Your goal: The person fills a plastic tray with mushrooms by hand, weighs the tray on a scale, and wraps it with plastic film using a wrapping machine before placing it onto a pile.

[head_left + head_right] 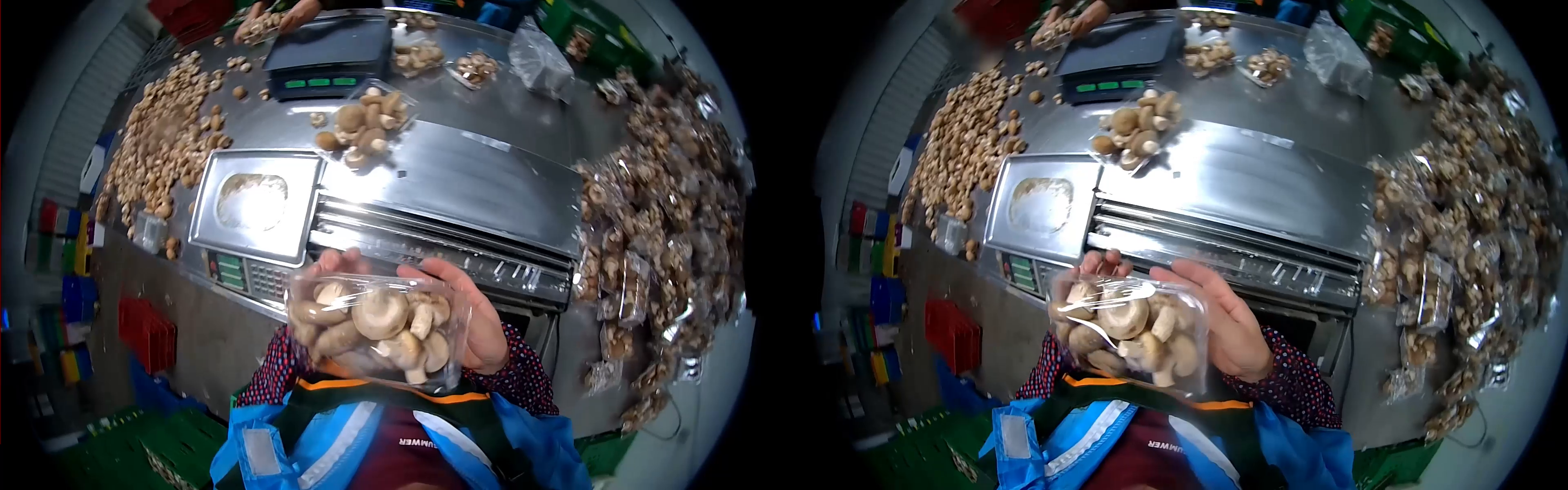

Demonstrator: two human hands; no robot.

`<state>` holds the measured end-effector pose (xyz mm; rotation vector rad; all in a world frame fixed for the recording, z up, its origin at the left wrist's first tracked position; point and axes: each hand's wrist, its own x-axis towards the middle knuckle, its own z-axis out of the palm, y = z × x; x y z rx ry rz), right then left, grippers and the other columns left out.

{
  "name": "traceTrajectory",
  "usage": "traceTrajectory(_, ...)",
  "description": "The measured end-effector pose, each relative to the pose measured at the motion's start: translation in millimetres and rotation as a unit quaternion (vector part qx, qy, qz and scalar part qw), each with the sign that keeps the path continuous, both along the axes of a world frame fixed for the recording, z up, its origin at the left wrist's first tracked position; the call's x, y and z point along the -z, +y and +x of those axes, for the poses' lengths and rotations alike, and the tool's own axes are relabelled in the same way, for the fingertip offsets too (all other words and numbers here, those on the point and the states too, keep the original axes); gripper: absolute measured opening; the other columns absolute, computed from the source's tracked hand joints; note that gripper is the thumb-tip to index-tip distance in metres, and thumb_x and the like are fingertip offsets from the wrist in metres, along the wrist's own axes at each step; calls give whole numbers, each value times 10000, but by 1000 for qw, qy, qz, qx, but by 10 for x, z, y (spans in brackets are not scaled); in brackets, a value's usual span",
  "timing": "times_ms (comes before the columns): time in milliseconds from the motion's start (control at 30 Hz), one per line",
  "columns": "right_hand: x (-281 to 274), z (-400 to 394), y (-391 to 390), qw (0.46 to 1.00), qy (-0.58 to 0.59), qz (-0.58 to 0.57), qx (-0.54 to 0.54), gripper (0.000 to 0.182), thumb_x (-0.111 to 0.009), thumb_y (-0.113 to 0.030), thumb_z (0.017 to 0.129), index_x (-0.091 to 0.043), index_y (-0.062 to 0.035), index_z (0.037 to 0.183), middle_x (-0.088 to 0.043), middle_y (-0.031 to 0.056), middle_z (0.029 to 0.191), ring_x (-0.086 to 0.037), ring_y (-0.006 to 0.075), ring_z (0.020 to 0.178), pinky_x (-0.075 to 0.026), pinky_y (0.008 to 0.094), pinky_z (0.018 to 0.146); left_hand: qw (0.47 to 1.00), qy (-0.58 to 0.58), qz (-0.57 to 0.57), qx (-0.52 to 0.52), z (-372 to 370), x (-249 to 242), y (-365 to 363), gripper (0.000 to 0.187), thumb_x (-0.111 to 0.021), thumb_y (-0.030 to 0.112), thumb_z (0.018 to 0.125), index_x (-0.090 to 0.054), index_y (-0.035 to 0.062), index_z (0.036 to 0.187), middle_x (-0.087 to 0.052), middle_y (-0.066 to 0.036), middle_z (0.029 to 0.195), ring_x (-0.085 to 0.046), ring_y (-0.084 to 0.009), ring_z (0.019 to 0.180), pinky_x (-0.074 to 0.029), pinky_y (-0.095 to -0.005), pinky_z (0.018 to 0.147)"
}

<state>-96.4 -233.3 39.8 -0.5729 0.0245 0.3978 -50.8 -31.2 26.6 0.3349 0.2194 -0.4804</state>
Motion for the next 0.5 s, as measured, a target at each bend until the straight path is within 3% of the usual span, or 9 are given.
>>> traceTrajectory(67, -5, -180, -97, 1000, 11, 1, 8, 487, -340, -308, 950, -224, -53, 1349, -308, 230, 1359, -370, 324, 1229, -343, 443, 1005, 986, -5, 163, -25, -298, 100, -13, 302, -445, 268, 903, -453, 74, 1135, -469, -130, 1194, -430, -235, 1156, -362, -391, 996)
traceTrajectory(100, 17, -304, -141, 1000, -11, 13, 14, 520, -332, -332, 949, -187, -66, 1371, -298, 210, 1372, -366, 311, 1233, -325, 437, 1017, 985, -70, 155, 4, -311, 102, -64, 329, -431, 285, 908, -437, 69, 1156, -478, -135, 1168, -442, -230, 1139, -366, -379, 989)
traceTrajectory(167, 89, -435, -249, 983, -32, -182, -16, 709, -539, -305, 879, -114, -46, 1383, -248, 175, 1395, -280, 251, 1284, -229, 373, 1065, 966, -181, 178, 57, -280, 89, -137, 352, -412, 309, 917, -422, 65, 1170, -486, -131, 1131, -460, -214, 1107, -375, -355, 967)
traceTrajectory(233, 127, -352, -505, 976, -5, -219, -7, 490, -442, -226, 911, -270, -26, 1324, -421, 159, 1261, -426, 235, 1167, -353, 358, 984, 938, -170, 284, 103, -94, 100, -190, 340, -356, 313, 942, -434, 43, 1133, -481, -109, 1108, -469, -190, 1057, -379, -314, 924)
traceTrajectory(267, 109, -136, -691, 977, 57, -204, -17, 422, -396, -214, 920, -338, -16, 1289, -489, 152, 1196, -504, 231, 1091, -422, 349, 930, 795, -287, 520, 124, 148, 20, -262, 317, -350, 257, 949, -420, 18, 1145, -478, -105, 1110, -462, -189, 1044, -373, -302, 909)
traceTrajectory(333, -159, 225, -1073, 985, 106, -133, 19, 371, -363, -259, 923, -443, -19, 1195, -575, 120, 1057, -599, 215, 888, -519, 324, 768, 558, -512, 652, 25, 820, 61, -410, 362, -542, 147, 838, -429, 21, 1158, -473, -133, 1143, -471, -228, 1037, -374, -296, 889)
traceTrajectory(400, -282, 581, -1618, 950, 70, -278, 126, 403, -341, -321, 922, -449, -31, 1180, -590, 117, 1020, -620, 222, 788, -548, 339, 674, 386, -546, 725, -162, 1584, 115, -477, 510, -635, 156, 740, -430, 62, 1198, -457, -176, 1176, -449, -331, 1075, -358, -397, 918)
traceTrajectory(467, -190, 891, -2368, 946, -21, -247, 208, 423, -385, -362, 918, -437, -48, 1198, -570, 133, 1067, -591, 244, 945, -504, 464, 809, 245, -466, 838, -143, 2157, 205, -436, 721, -637, 462, 719, -375, 103, 1287, -379, -226, 1270, -362, -399, 1170, -267, -514, 951)
traceTrajectory(500, -200, 1036, -2571, 925, -7, -221, 308, 466, -401, -396, 909, -407, -52, 1223, -508, 146, 1151, -532, 257, 1036, -453, 501, 866, 278, -424, 860, -58, 2323, 261, -417, 802, -623, 539, 700, -342, 111, 1317, -364, -233, 1292, -342, -402, 1197, -234, -527, 972)
